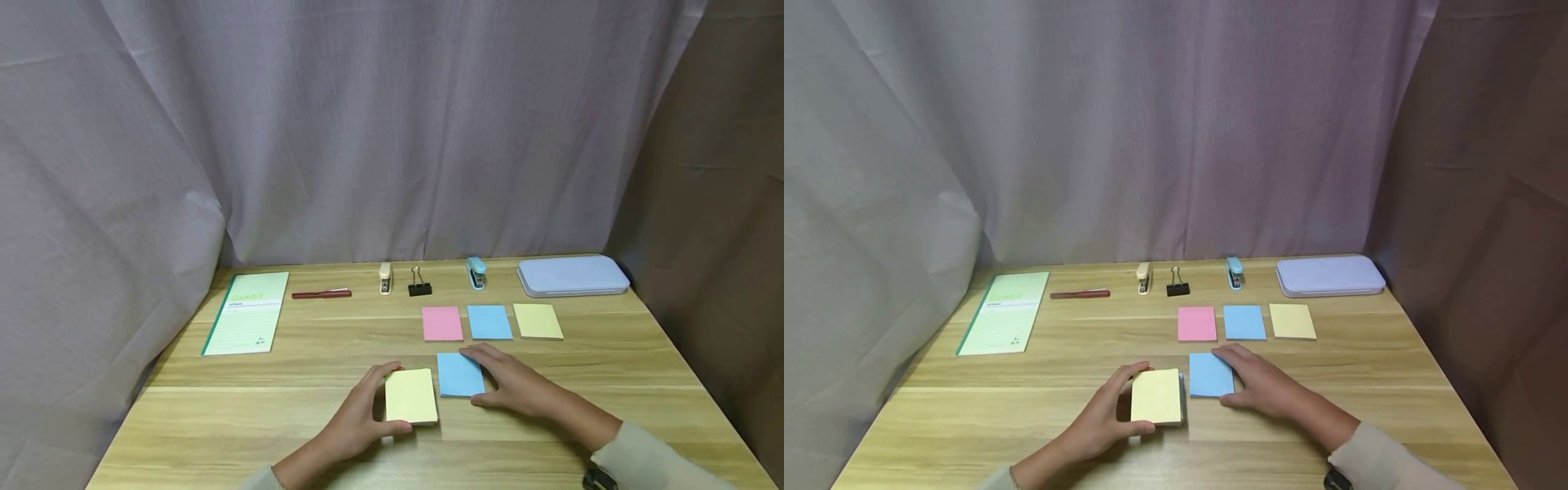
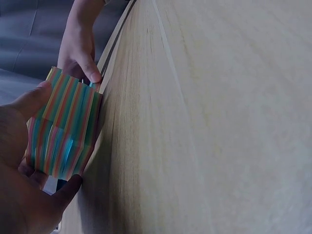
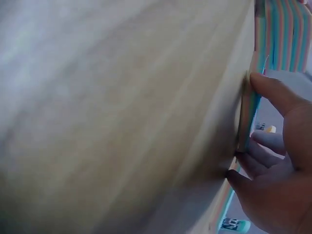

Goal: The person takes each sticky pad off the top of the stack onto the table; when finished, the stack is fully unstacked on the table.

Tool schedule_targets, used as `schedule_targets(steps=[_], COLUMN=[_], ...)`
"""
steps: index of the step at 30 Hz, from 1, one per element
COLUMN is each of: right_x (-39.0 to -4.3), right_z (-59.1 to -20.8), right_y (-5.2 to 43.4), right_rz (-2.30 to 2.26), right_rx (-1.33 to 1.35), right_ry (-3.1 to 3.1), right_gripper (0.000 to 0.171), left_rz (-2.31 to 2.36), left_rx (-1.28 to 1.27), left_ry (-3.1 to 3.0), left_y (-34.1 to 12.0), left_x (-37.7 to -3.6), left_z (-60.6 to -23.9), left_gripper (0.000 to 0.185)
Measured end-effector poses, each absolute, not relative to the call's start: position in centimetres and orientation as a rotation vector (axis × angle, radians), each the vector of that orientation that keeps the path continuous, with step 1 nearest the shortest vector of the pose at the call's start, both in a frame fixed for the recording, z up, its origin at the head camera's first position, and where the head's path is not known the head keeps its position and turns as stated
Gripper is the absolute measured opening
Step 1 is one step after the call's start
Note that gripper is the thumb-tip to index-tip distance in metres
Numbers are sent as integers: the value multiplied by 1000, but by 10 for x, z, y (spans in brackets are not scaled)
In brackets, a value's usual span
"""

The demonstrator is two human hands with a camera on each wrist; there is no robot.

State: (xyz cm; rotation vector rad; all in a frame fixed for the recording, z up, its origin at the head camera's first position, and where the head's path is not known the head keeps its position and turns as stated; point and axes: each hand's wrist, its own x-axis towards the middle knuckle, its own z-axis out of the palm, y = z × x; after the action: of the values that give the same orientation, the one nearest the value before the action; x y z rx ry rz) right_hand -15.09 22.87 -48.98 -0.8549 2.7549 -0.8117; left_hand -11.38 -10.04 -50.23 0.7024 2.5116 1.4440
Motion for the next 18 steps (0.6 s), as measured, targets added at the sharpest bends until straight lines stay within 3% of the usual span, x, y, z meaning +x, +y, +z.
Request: schedule_targets(steps=[11, 18], right_x=[-136, -126], right_z=[-459, -451], right_y=[194, 165], right_rz=[-987, -1044], right_rx=[-847, -845], right_ry=[2677, 2531], right_gripper=[81, 94], left_rz=[1480, 1510], left_rx=[677, 676], left_ry=[2494, 2414], left_y=[-101, -106], left_x=[-111, -109], left_z=[-503, -503], left_gripper=[97, 108])
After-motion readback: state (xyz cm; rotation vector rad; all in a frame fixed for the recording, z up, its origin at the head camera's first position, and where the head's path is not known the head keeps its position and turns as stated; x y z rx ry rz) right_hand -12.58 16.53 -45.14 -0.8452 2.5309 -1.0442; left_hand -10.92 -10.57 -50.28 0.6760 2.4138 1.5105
